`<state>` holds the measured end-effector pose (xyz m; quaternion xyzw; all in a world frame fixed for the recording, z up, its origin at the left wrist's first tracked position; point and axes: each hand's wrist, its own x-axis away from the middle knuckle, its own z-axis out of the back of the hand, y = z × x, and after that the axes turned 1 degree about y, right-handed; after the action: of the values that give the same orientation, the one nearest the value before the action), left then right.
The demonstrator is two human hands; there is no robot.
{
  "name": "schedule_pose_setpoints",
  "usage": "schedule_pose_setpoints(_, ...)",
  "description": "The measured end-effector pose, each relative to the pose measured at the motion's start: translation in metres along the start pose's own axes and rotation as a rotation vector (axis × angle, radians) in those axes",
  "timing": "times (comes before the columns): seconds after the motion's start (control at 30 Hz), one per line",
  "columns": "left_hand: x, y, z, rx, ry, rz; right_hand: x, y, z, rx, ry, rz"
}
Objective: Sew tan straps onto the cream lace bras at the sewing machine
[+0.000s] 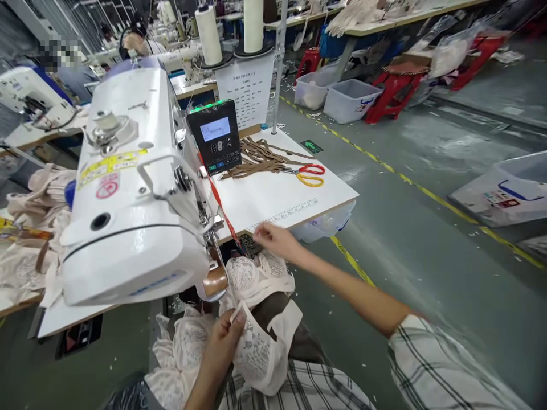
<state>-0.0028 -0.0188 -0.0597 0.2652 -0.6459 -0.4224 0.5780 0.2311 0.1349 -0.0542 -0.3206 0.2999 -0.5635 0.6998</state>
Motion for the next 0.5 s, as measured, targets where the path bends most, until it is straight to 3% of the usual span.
schedule_pose_setpoints(0.17,-0.001,0.001,-0.007,0.003,-0.036,0.039,-0.159,0.021,0.042,0.162,0.219,0.054)
schedule_pose_setpoints(0.27,0.001,0.007,-0.004,-0.011,0.015,0.024,-0.203,0.015,0.054,0.195,0.224,0.081)
schedule_pose_setpoints(0.37,0.008,0.015,0.007,-0.042,0.109,0.004,-0.199,0.010,0.056,0.190,0.222,0.091)
schedule_pose_setpoints(0.43,0.015,0.023,0.013,-0.078,0.151,-0.031,-0.171,0.007,0.051,0.160,0.222,0.081)
schedule_pose_setpoints(0.5,0.024,0.032,0.014,-0.111,0.167,-0.104,-0.123,0.000,0.039,0.108,0.200,0.055)
